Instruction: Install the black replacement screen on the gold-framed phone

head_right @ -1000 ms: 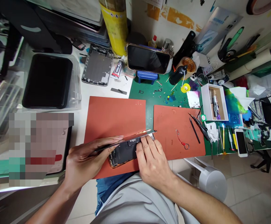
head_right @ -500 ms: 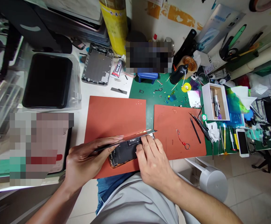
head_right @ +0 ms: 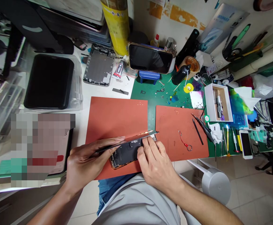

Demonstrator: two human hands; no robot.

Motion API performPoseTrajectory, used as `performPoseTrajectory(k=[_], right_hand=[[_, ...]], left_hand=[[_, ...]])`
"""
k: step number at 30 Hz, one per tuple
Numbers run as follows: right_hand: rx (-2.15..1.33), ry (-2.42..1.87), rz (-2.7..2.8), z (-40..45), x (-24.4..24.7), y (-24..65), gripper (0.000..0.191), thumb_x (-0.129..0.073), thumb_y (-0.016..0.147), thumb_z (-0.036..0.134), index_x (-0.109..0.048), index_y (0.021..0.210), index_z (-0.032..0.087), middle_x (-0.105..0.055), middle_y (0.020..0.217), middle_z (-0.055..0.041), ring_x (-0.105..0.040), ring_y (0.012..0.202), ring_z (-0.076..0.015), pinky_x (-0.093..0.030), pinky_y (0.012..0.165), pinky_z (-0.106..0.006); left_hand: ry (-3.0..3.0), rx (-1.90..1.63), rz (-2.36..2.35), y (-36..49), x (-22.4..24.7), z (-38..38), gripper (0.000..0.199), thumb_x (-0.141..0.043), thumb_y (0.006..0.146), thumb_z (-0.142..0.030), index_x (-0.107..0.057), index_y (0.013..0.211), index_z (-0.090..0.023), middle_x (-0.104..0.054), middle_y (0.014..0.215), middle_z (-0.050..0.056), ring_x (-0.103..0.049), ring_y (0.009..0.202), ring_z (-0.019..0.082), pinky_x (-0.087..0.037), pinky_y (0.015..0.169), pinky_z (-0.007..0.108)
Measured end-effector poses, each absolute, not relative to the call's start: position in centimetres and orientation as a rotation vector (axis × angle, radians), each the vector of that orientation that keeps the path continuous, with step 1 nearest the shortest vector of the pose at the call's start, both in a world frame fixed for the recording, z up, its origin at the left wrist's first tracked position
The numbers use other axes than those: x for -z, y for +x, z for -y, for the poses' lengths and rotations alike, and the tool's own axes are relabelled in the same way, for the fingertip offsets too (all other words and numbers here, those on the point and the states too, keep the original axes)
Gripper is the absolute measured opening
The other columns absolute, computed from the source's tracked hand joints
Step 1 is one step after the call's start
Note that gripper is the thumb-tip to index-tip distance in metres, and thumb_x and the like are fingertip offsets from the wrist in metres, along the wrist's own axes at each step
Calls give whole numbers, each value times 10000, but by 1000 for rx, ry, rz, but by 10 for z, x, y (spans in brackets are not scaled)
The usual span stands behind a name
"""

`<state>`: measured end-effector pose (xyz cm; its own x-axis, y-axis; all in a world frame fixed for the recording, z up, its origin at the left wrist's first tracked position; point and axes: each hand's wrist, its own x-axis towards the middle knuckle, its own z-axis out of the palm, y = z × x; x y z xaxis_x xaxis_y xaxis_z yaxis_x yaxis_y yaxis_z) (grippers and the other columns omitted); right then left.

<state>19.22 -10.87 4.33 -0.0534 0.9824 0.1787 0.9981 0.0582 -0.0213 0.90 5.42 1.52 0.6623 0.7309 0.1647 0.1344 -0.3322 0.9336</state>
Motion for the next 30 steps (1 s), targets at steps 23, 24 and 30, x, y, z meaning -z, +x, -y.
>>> performPoseTrajectory(k=[23, 24, 30], right_hand=[[357, -1788, 2498, 97, -55, 218, 302, -486, 1067, 84, -726, 1233, 5, -804, 1200, -256, -745, 1158, -327, -543, 1022, -488], [366, -1756, 2517, 96, -55, 220, 311, -482, 1067, 89, -726, 1235, -3, -805, 1190, -259, -750, 1151, -326, -542, 1023, -489], [520, -1540, 2682, 87, -60, 230, 298, -505, 1064, 111, -745, 1181, -21, -829, 1090, -248, -783, 1021, -323, -565, 965, -493]], left_hand=[[1858, -714, -684, 9, -14, -56, 299, -730, 1000, -139, -811, 1192, -352, -856, 1191, -70, -839, 1081, 163, -680, 1020, 264], [1860, -719, -683, 9, -14, -56, 292, -731, 1002, -146, -811, 1191, -353, -857, 1189, -70, -840, 1077, 163, -680, 1017, 262], [1881, -728, -692, 10, -13, -55, 295, -743, 996, -155, -809, 1201, -356, -859, 1179, -69, -847, 1047, 174, -694, 988, 265]])
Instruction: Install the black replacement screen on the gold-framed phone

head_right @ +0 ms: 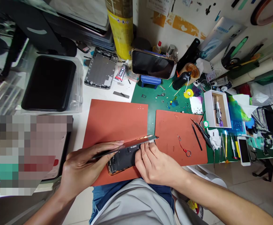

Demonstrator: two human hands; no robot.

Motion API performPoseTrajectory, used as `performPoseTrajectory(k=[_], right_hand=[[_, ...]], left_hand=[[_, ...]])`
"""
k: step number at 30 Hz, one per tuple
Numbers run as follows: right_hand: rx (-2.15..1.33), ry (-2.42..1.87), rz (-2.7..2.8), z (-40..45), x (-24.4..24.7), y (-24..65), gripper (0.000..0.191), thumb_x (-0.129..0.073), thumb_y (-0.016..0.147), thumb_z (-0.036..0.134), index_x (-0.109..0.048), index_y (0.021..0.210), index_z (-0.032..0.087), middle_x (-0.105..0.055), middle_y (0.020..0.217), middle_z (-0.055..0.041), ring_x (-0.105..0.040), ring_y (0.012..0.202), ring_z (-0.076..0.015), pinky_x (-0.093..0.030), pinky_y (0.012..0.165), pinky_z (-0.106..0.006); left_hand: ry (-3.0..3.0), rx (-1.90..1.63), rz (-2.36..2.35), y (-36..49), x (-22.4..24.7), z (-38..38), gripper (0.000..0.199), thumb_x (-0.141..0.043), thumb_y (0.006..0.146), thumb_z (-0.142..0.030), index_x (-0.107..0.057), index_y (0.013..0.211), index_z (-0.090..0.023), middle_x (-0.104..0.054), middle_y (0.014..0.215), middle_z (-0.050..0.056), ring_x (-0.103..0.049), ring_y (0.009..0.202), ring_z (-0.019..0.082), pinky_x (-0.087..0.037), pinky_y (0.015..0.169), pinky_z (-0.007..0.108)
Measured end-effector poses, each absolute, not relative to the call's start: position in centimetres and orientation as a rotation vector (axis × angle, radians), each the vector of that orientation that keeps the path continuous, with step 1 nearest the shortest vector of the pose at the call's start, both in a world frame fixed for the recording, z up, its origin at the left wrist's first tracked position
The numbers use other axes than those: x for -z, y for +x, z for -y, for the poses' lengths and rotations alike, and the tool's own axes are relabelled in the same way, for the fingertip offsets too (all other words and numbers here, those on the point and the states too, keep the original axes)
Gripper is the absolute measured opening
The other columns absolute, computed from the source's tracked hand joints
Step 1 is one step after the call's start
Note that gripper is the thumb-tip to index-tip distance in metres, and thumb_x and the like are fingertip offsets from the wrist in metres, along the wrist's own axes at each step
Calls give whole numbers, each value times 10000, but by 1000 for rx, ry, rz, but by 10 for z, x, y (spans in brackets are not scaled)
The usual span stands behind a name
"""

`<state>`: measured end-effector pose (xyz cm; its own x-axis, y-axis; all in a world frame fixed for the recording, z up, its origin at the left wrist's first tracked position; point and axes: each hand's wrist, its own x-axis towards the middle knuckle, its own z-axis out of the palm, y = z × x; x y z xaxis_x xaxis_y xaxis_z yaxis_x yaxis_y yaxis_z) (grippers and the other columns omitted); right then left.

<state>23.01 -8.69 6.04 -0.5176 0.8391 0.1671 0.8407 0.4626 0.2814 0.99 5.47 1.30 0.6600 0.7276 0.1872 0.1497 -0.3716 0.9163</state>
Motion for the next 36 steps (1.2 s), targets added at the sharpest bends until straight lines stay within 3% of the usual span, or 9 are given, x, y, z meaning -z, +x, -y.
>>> performPoseTrajectory(k=[8, 21, 30, 36], right_hand=[[624, -1380, 2777, 83, -64, 239, 305, -499, 1070, 139, -774, 1165, 46, -858, 1019, -160, -804, 944, -274, -611, 963, -462], [573, -1336, 2758, 86, -62, 240, 305, -531, 1036, 140, -772, 1152, -8, -854, 1032, -220, -829, 964, -340, -625, 918, -493], [544, -1392, 2669, 83, -60, 239, 265, -518, 1039, 98, -767, 1103, 34, -848, 999, -216, -811, 918, -321, -622, 858, -484], [540, -1388, 2642, 88, -54, 240, 285, -501, 1055, 86, -776, 1091, 19, -849, 1015, -230, -823, 969, -335, -624, 900, -485]], left_hand=[[1925, -731, -647, 7, -11, -56, 321, -736, 1006, -140, -781, 1249, -344, -850, 1216, -67, -836, 1072, 141, -665, 1026, 227], [1932, -743, -638, 9, -15, -56, 287, -733, 1008, -126, -789, 1220, -312, -852, 1211, -60, -828, 1091, 120, -647, 1040, 203], [1933, -735, -651, 7, -12, -56, 285, -729, 1007, -121, -791, 1213, -308, -853, 1205, -48, -832, 1085, 138, -664, 1026, 230], [1920, -725, -652, 7, -13, -55, 301, -721, 1008, -110, -789, 1216, -316, -850, 1215, -61, -826, 1106, 130, -652, 1047, 221]])
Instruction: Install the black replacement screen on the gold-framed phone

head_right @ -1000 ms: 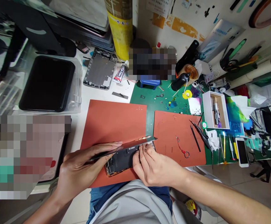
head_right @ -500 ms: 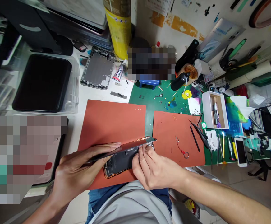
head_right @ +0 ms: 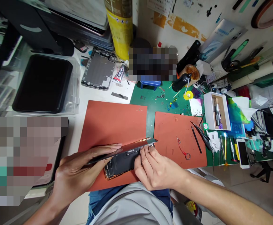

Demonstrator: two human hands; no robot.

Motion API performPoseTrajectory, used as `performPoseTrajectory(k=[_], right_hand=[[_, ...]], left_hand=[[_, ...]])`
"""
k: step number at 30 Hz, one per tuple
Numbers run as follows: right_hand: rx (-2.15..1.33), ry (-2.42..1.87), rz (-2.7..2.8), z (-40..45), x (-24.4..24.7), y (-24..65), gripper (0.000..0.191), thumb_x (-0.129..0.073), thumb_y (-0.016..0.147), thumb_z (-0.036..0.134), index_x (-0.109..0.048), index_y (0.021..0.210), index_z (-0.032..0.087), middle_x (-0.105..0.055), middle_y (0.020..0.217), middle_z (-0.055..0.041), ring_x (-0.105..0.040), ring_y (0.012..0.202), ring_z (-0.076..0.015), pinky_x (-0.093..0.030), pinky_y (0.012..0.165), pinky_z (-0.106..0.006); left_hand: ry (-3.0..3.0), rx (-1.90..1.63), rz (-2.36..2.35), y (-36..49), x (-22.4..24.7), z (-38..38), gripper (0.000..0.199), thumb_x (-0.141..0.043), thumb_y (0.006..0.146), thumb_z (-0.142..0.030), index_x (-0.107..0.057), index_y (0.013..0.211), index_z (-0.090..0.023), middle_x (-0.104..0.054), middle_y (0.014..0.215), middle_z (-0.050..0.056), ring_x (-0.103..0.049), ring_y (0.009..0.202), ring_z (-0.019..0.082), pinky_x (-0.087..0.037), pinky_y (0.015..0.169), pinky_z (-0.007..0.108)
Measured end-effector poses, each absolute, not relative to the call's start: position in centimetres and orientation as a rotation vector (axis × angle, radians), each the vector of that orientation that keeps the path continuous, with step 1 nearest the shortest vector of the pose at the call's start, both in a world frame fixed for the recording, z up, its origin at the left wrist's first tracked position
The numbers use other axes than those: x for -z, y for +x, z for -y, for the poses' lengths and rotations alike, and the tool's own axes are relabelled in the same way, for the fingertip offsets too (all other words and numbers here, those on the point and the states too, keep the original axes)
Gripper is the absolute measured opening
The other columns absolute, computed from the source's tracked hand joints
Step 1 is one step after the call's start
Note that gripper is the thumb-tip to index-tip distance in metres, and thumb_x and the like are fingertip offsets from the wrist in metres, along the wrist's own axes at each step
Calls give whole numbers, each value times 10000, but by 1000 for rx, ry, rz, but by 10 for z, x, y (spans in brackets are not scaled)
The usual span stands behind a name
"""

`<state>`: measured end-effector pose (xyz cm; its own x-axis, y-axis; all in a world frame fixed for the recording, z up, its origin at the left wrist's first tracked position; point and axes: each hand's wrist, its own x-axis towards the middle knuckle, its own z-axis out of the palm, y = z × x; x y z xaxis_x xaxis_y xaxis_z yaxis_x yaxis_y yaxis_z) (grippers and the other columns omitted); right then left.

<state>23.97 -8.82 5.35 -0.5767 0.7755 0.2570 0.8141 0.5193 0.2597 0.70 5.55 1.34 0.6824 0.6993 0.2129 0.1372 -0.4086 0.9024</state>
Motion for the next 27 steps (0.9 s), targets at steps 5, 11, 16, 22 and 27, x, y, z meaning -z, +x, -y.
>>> performPoseTrajectory(k=[5, 11, 16, 22, 27], right_hand=[[567, -1411, 2613, 91, -51, 238, 285, -507, 1061, 94, -778, 1099, 15, -845, 1031, -238, -820, 987, -327, -610, 920, -476], [588, -1423, 2611, 88, -50, 236, 293, -502, 1052, 100, -787, 1081, 40, -855, 1011, -208, -822, 974, -319, -617, 901, -466], [590, -1432, 2618, 89, -51, 235, 296, -497, 1047, 95, -785, 1084, 43, -859, 1020, -204, -829, 975, -318, -622, 891, -456], [546, -1466, 2619, 92, -51, 235, 299, -490, 1051, 102, -769, 1126, 25, -851, 1067, -228, -823, 1011, -331, -603, 908, -464], [540, -1498, 2606, 93, -52, 232, 324, -454, 1063, 97, -761, 1133, 22, -844, 1081, -241, -815, 1023, -334, -587, 920, -472]], left_hand=[[1924, -722, -652, 8, -14, -55, 310, -720, 1007, -103, -788, 1221, -317, -849, 1215, -64, -824, 1105, 122, -646, 1045, 207], [1934, -722, -644, 9, -16, -56, 316, -719, 1010, -109, -783, 1239, -318, -847, 1228, -61, -826, 1108, 131, -649, 1048, 216], [1944, -726, -643, 9, -17, -56, 315, -722, 1007, -104, -782, 1235, -313, -849, 1224, -60, -827, 1100, 126, -650, 1040, 207], [1936, -733, -634, 8, -15, -56, 307, -726, 1009, -124, -783, 1243, -314, -850, 1226, -54, -829, 1099, 132, -656, 1033, 214], [1919, -719, -645, 8, -15, -56, 310, -721, 1004, -126, -790, 1237, -318, -855, 1211, -46, -837, 1087, 159, -673, 1025, 250]])
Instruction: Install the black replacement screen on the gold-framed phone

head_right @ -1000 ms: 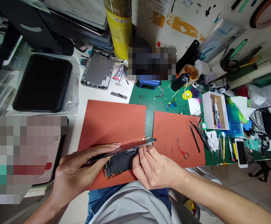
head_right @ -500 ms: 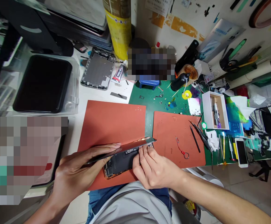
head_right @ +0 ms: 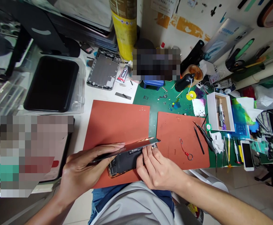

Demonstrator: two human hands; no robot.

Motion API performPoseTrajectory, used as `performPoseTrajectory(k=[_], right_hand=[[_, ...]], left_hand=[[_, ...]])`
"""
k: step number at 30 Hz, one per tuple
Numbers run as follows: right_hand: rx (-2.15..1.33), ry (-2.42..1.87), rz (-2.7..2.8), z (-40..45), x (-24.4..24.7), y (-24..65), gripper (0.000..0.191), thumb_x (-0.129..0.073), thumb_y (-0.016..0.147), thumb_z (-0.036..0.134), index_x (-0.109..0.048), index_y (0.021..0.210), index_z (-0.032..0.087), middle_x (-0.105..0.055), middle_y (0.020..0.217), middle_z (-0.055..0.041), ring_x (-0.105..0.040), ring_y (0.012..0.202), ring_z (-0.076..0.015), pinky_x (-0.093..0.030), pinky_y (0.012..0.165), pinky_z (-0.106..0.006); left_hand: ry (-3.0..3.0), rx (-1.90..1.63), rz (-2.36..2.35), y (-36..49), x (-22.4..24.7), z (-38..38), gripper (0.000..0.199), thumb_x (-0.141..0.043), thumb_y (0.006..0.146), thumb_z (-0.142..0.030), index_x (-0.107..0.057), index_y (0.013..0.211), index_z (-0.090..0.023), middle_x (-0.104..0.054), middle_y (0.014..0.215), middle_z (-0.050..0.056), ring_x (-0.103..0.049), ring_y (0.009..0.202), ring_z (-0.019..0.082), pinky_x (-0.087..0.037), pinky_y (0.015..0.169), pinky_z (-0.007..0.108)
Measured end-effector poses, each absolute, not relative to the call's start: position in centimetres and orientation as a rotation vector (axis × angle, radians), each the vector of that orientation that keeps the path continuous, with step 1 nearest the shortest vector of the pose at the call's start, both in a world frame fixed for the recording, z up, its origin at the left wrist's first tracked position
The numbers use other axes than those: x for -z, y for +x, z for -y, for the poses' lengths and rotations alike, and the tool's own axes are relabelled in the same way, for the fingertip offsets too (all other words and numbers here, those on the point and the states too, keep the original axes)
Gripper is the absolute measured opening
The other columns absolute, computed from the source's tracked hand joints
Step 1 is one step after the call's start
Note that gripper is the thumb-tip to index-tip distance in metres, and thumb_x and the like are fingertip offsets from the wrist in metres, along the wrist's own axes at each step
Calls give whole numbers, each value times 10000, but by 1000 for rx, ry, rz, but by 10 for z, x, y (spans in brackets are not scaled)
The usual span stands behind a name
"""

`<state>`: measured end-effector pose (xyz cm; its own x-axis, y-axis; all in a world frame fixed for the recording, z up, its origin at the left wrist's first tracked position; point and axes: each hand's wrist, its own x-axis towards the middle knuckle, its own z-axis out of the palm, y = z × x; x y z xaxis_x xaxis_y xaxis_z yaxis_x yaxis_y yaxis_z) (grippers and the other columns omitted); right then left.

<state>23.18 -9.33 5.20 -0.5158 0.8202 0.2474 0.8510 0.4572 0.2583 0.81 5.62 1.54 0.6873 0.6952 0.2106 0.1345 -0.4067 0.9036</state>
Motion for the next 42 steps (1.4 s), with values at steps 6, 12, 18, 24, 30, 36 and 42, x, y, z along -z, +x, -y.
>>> performPoseTrajectory(k=[6, 12, 18, 24, 30, 36, 42], right_hand=[[536, -1494, 2606, 94, -52, 232, 328, -456, 1064, 89, -769, 1136, 21, -845, 1087, -239, -815, 1022, -336, -582, 917, -471], [550, -1489, 2598, 94, -52, 232, 343, -440, 1068, 82, -774, 1120, 25, -849, 1082, -235, -822, 1019, -338, -590, 910, -474], [570, -1512, 2585, 95, -53, 232, 344, -437, 1066, 84, -774, 1119, 45, -853, 1102, -223, -827, 1038, -335, -600, 917, -466], [525, -1518, 2555, 101, -58, 233, 298, -499, 1063, 111, -779, 1129, 34, -830, 1165, -266, -813, 1102, -355, -581, 942, -469], [403, -1685, 1960, 102, -90, 241, 301, -702, 991, 91, -740, 1289, 109, -796, 908, -125, -732, 840, -253, -577, 732, -389], [-134, -1735, 1753, 70, -94, 262, 235, -633, 1089, 152, -730, 1294, 214, -807, 1104, -101, -715, 988, -254, -603, 866, -436], [-203, -1638, 1778, 62, -76, 269, 173, -586, 1121, 151, -754, 1104, 185, -805, 931, -55, -681, 825, -184, -547, 796, -362]], left_hand=[[1910, -713, -658, 8, -15, -56, 323, -724, 996, -116, -789, 1227, -332, -855, 1205, -54, -839, 1081, 162, -678, 1020, 258], [1931, -714, -640, 7, -15, -56, 321, -718, 1007, -113, -777, 1244, -321, -851, 1220, -50, -830, 1105, 148, -661, 1038, 241], [1923, -712, -652, 8, -14, -56, 313, -728, 1001, -118, -785, 1232, -321, -854, 1208, -51, -834, 1091, 150, -668, 1026, 242], [1897, -711, -694, 9, -12, -55, 277, -728, 1002, -142, -802, 1195, -326, -859, 1185, -54, -842, 1065, 160, -685, 998, 256], [1854, -696, -730, 13, -16, -56, 187, -722, 1009, -200, -832, 1123, -298, -870, 1129, -26, -855, 1018, 196, -716, 919, 280], [1862, -689, -744, 16, -15, -57, 143, -725, 1018, -303, -848, 1087, -282, -874, 1104, -4, -860, 990, 219, -724, 886, 312], [1880, -716, -785, 19, -17, -57, 124, -754, 1006, -361, -837, 1031, -272, -879, 1060, -7, -860, 957, 208, -712, 876, 288]])
